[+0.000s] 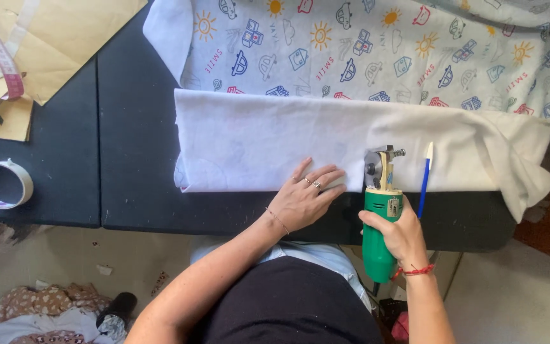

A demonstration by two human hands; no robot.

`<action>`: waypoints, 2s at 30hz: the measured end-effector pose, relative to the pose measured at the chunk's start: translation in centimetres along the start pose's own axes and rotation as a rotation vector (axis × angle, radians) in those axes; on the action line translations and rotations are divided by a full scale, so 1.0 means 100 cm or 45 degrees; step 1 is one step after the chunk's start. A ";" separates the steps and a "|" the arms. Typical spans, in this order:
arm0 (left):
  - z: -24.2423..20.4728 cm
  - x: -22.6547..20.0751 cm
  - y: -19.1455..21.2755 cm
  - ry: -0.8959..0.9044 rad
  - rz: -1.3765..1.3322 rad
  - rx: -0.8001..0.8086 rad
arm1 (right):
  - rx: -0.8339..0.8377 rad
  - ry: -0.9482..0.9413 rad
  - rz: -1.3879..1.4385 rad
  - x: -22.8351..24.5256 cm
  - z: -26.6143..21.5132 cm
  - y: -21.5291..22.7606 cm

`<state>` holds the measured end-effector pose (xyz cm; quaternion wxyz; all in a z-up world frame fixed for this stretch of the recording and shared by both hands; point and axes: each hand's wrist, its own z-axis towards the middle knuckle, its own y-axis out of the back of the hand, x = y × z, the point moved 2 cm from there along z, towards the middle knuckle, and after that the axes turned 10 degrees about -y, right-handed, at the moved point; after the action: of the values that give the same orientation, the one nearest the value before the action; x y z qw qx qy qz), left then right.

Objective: The person places a paper pattern on a piece of patterned fabric and traces its outline with a blue pen. They then use a green electric fabric cutter to cut along the traced lines. The person repeats this process with another pattern piece, cutting the fabric and placing the cut pieces into a plastic bag.

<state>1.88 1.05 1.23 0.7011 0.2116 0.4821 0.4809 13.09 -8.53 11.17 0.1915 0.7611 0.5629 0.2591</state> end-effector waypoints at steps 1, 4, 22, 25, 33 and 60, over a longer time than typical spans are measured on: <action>0.000 0.000 0.001 -0.004 0.003 0.010 | -0.013 -0.009 -0.022 0.003 0.002 0.000; 0.000 -0.002 0.002 0.004 0.004 0.018 | -0.028 -0.014 -0.057 0.013 0.003 -0.001; 0.034 0.032 -0.026 0.206 0.042 -0.114 | -0.086 0.049 -0.080 0.039 0.020 0.002; 0.058 0.048 -0.018 0.217 0.193 -0.195 | -0.080 0.071 -0.032 0.039 0.023 0.003; 0.064 0.062 -0.016 0.253 0.148 0.048 | -0.090 0.081 -0.019 0.059 0.026 0.008; 0.067 0.060 0.011 -0.082 0.325 -0.313 | 0.034 0.377 -1.573 0.118 0.150 0.102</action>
<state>7.70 7.91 2.20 0.6700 0.1991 0.3661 0.6144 32.72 -0.20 7.40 0.2163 0.2543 0.9220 0.1962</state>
